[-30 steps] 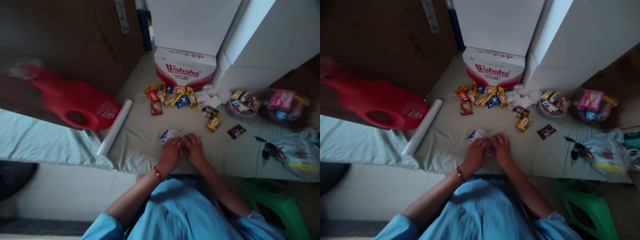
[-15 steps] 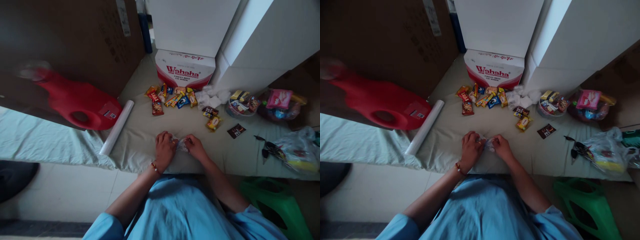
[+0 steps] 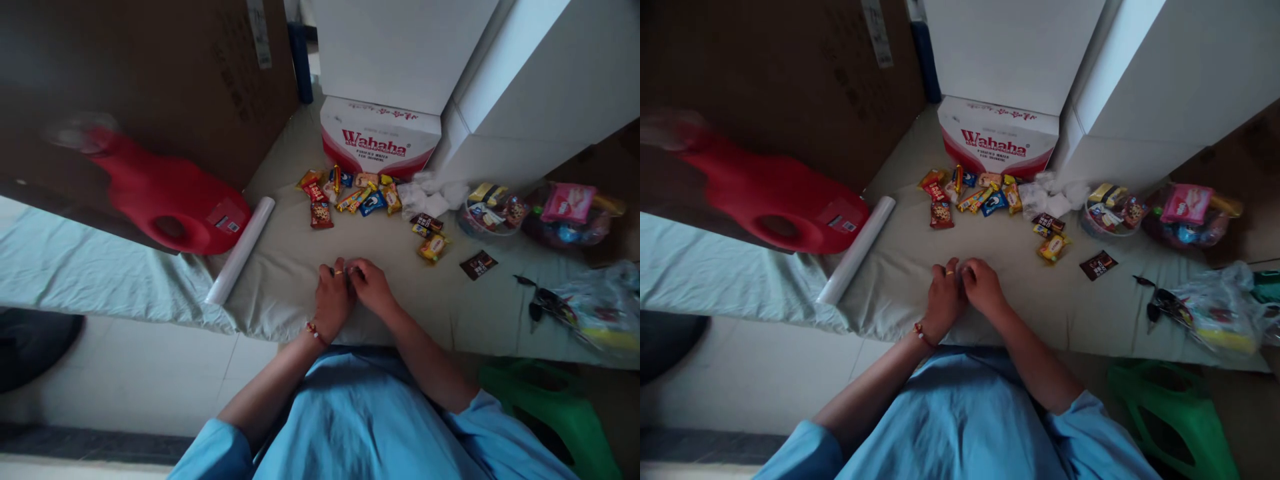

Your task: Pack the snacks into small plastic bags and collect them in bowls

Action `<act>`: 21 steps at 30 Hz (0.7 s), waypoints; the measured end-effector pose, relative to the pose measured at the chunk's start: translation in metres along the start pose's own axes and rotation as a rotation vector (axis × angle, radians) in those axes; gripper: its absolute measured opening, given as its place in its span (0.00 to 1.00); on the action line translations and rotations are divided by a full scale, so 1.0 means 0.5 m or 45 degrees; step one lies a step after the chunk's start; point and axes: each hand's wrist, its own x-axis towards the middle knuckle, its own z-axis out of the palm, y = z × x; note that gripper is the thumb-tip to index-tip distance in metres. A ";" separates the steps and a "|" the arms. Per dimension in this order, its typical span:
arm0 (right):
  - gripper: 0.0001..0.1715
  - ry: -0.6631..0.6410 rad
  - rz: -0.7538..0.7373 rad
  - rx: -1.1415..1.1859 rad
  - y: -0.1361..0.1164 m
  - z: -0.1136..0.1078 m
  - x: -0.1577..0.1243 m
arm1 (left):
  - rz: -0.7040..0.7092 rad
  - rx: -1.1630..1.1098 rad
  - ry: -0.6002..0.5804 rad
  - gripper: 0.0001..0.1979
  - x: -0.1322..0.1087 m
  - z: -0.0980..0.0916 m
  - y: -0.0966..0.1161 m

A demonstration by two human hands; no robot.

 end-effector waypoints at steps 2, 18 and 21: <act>0.12 0.050 -0.052 -0.098 -0.002 0.005 -0.006 | 0.052 -0.198 0.033 0.29 -0.009 -0.003 0.003; 0.27 0.325 0.200 0.162 0.145 -0.124 -0.116 | 0.323 -0.860 -0.259 0.38 -0.076 0.029 -0.001; 0.32 0.634 0.256 0.324 0.200 -0.292 -0.099 | 0.200 -0.746 -0.081 0.32 -0.055 0.008 -0.081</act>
